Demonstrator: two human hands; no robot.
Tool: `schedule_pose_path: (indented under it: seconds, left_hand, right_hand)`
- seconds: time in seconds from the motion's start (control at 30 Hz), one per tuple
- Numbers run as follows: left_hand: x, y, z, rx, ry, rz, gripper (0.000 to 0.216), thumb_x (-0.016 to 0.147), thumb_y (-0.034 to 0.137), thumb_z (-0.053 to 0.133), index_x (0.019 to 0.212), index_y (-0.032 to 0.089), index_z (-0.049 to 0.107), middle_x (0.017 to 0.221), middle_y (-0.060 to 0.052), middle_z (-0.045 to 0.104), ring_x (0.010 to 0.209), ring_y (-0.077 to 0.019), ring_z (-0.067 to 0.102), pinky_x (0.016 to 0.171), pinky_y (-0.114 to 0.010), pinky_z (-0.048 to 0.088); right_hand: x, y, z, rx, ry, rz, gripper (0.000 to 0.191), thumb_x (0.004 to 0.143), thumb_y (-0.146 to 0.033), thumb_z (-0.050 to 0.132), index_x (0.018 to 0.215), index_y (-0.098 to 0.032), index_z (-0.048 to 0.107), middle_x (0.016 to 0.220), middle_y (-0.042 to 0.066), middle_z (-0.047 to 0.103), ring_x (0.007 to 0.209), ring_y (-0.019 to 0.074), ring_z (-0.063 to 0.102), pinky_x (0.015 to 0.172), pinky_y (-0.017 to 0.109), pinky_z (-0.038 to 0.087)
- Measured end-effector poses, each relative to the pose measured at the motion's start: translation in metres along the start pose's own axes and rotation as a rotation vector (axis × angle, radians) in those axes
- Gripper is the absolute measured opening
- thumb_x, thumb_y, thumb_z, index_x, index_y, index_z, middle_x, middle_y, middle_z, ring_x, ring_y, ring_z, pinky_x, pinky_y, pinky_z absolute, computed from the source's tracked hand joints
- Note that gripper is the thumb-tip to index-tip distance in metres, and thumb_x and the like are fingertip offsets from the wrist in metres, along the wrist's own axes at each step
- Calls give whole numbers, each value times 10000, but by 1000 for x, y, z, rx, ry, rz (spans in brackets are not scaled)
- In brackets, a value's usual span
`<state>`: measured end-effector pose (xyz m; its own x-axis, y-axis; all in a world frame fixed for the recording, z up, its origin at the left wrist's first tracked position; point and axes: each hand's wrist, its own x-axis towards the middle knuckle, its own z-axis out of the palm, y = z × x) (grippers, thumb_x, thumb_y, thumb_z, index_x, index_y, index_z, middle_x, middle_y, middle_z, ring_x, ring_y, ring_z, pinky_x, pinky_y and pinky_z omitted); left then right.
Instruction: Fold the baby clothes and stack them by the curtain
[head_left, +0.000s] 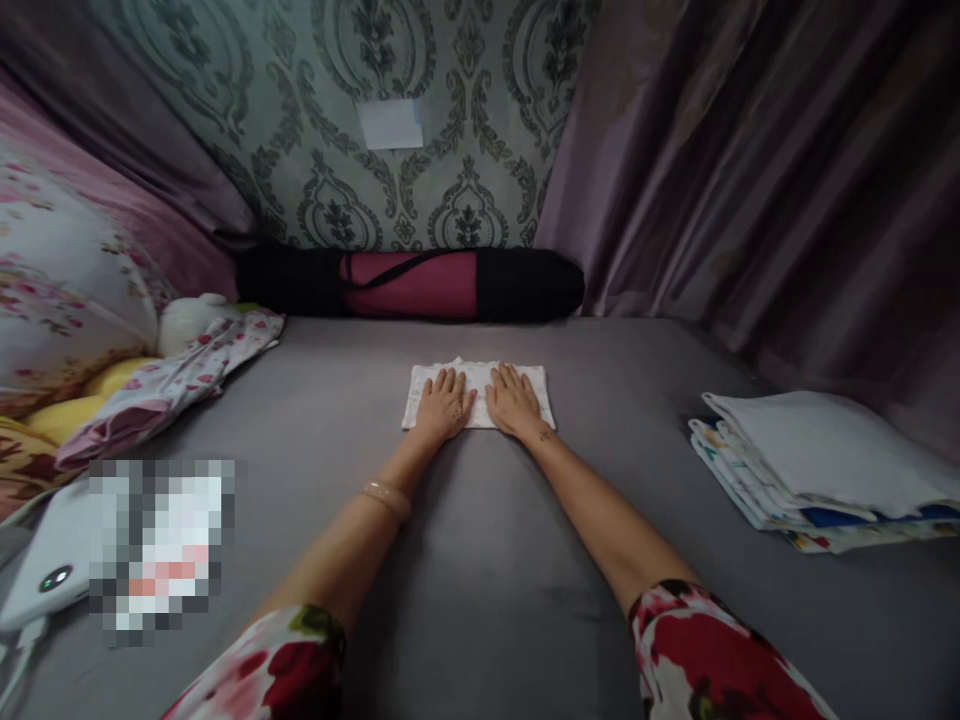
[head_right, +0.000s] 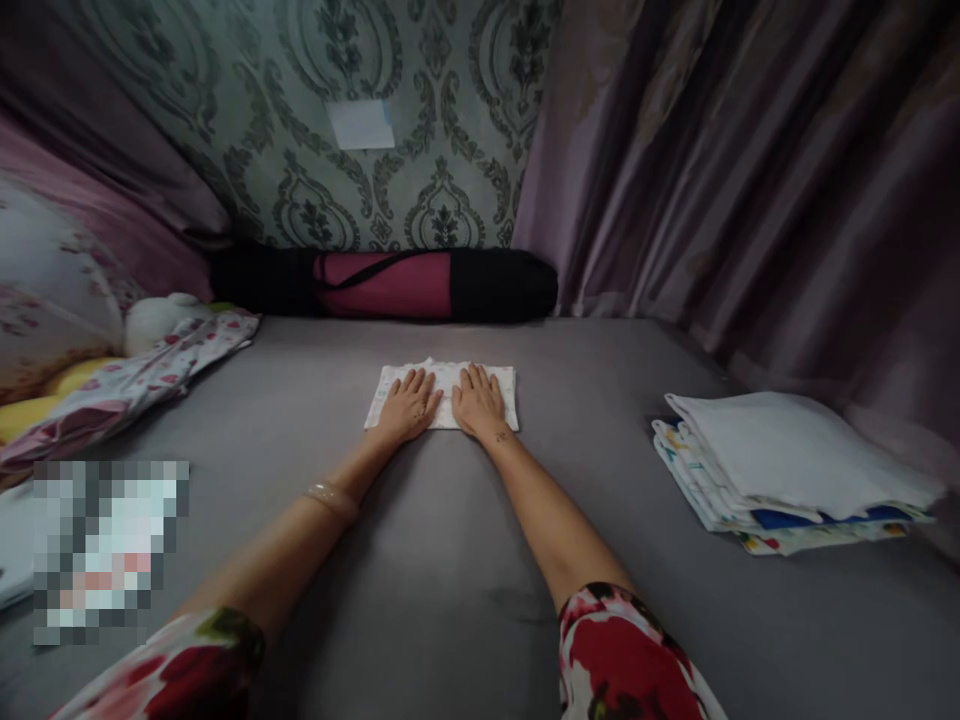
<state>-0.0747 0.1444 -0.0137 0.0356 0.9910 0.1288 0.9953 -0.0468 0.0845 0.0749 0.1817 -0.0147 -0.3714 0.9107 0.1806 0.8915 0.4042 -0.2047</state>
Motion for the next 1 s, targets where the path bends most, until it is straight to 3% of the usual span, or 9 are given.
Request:
schedule_pose_path:
  seconds: [0.27,0.43,0.57,0.77,0.9,1.0]
  left_hand:
    - [3,-2,0,-20,-34,13,586,997,437,232,1464,110,369,1547,-151,330,1443,-303,262,1156,-489,221]
    - [13,-2,-4,-98,77,12,517,1007,337,201,1440,147,410,1527,-94,389,1435,-221,291,1174,-411,215]
    - [15,-2,3,-104,13,1,513,1005,346,219,1435,155,422,1515,-88,407,1429,-235,306,1173,-435,217]
    - [15,-2,5,-84,13,-12,499,1000,318,238,1431,149,425,1518,-92,403,1424,-252,311,1168,-450,223]
    - [22,-12,-4,-114,13,69,437,981,297,312,1356,174,501,1462,-96,480,1363,-227,407,1127,-396,306]
    - [33,-26,-12,-157,-3,117,381,956,245,351,1262,203,574,1340,-80,590,1245,-201,527,1049,-330,395]
  right_hand:
    - [0,-2,-2,-9,-25,5,557,985,-317,269,1460,-45,376,1556,155,304,1442,269,235,1167,452,150]
    - [7,-19,-4,-4,9,-52,536,978,-287,270,1450,-71,403,1545,143,333,1443,258,233,1171,452,128]
    - [9,-27,4,9,-23,-71,537,978,-277,250,1462,-92,392,1542,104,351,1440,229,248,1172,419,143]
    - [8,-26,7,28,-25,-68,528,981,-272,271,1467,-96,383,1544,100,347,1443,226,243,1177,414,125]
    - [14,-18,0,100,-98,-74,519,999,-297,269,1468,-102,380,1545,100,348,1436,218,262,1172,391,156]
    - [19,-5,-9,136,-68,-55,498,1006,-292,272,1441,-94,412,1514,125,396,1404,208,322,1141,357,227]
